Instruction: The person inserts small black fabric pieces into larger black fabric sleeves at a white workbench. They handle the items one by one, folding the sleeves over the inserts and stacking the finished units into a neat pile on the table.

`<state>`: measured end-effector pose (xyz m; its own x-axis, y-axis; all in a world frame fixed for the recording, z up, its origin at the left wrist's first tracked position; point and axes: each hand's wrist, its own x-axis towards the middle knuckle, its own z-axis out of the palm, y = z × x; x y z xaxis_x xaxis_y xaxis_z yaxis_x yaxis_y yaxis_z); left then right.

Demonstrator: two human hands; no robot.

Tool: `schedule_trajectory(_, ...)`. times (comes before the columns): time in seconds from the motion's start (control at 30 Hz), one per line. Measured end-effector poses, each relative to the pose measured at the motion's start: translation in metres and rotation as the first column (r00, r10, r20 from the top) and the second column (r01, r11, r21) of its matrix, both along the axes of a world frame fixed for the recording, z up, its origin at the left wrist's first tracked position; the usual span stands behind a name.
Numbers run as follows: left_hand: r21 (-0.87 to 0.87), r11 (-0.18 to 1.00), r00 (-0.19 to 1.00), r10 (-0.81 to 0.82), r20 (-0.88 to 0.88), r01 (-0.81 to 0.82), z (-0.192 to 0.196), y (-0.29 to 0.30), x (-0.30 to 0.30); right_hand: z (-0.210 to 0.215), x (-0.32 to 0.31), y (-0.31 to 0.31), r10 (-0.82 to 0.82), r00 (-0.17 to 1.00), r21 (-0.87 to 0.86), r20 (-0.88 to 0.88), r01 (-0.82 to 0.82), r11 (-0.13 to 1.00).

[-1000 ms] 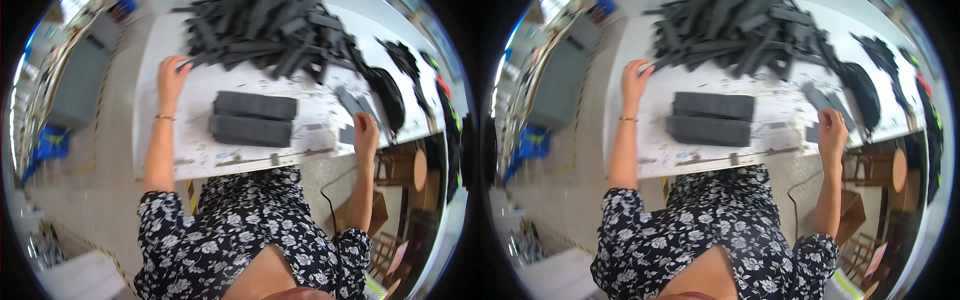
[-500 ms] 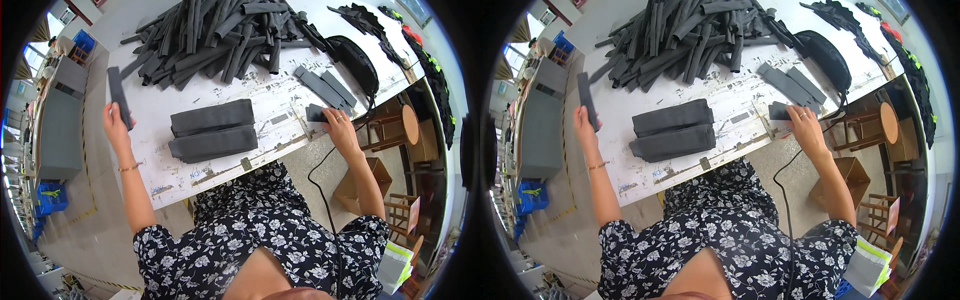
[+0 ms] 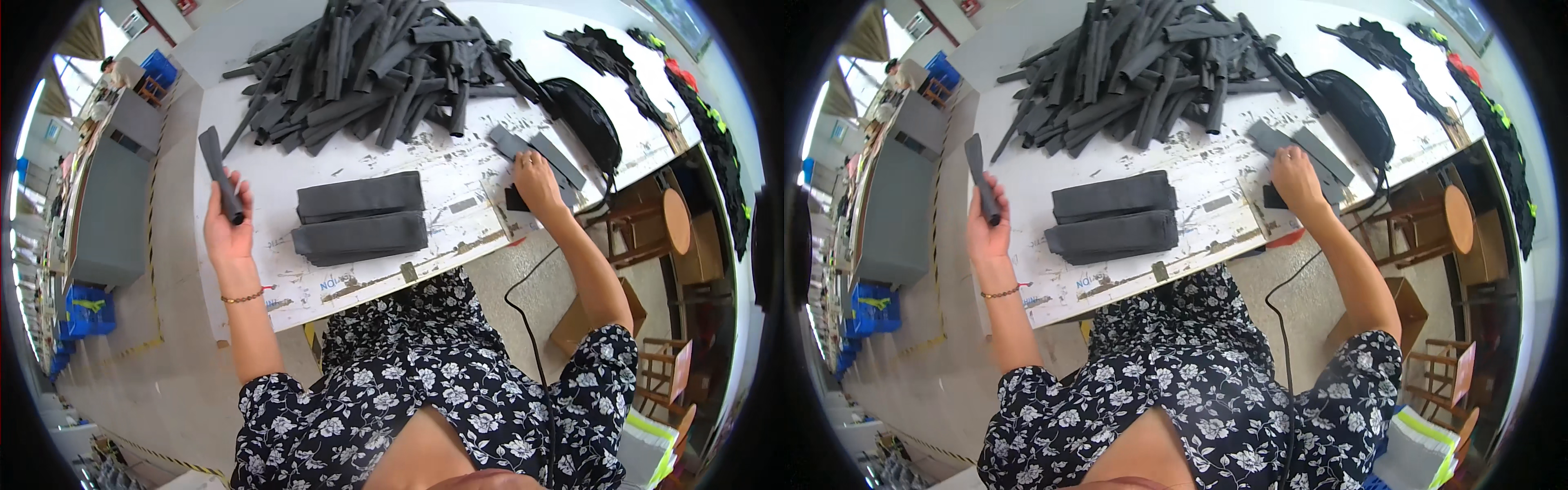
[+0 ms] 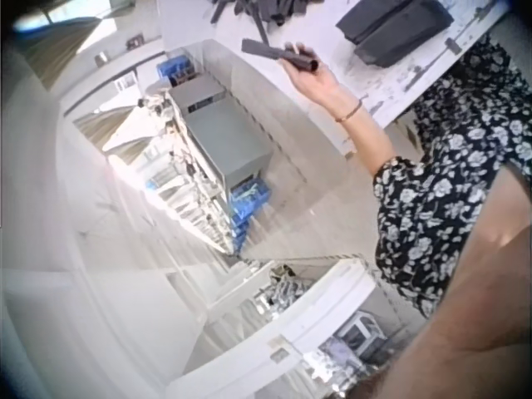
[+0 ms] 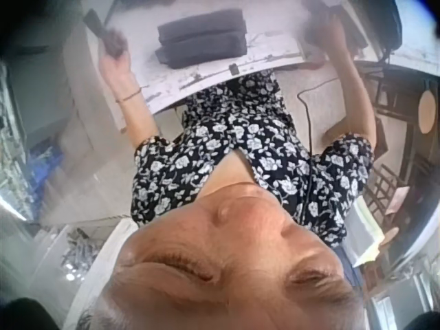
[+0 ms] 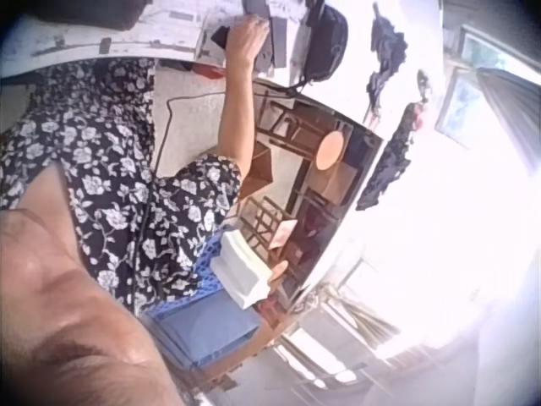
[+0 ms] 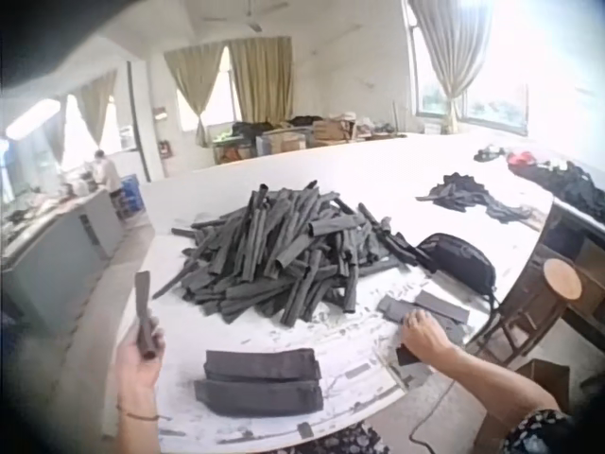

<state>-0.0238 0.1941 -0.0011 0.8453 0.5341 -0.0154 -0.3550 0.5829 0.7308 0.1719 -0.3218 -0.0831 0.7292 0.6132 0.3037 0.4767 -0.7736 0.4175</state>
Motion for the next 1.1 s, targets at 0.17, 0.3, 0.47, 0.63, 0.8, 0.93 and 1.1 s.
schedule_trajectory(0.17, -0.009, 0.991, 0.989, -0.134, 0.063, 0.135, 0.016, -0.045, -0.007, 0.013, -0.001, -0.004, 0.127, 0.992, -0.108, -0.019, -0.128, 0.986)
schedule_trajectory(0.3, 0.002, 0.987, 0.984, -0.162, 0.079, 0.163, 0.019, -0.069, 0.003, 0.001, 0.007, -0.022, 0.211, 0.977, 0.07, -0.032, -0.209, 0.976)
schedule_trajectory(0.47, 0.01, 0.993, 0.991, -0.12, 0.053, 0.119, 0.01, -0.077, 0.003, 0.004, 0.014, -0.022, 0.209, 0.97, 0.312, -0.125, -0.161, 0.936)
schedule_trajectory(0.63, -0.075, 0.992, 0.995, -0.102, 0.025, 0.103, 0.012, -0.085, 0.001, 0.017, 0.017, -0.025, 0.314, 0.911, 0.673, -0.267, -0.057, 0.737)
schedule_trajectory(0.8, -0.099, 0.969, 0.973, -0.22, 0.063, 0.226, 0.018, -0.104, 0.005, 0.061, 0.005, -0.006, 0.263, 0.964, 0.767, -0.042, -0.138, 0.627)
schedule_trajectory(0.93, -0.099, 0.943, 0.948, -0.313, 0.06, 0.318, 0.028, -0.133, 0.013, 0.122, -0.043, 0.072, 0.456, 0.881, 0.74, 0.126, -0.389, 0.548)
schedule_trajectory(1.1, -0.067, 0.92, 0.922, -0.383, 0.057, 0.387, 0.034, -0.157, 0.01, 0.155, -0.093, 0.157, 0.701, 0.705, 0.625, 0.11, -0.598, 0.502)
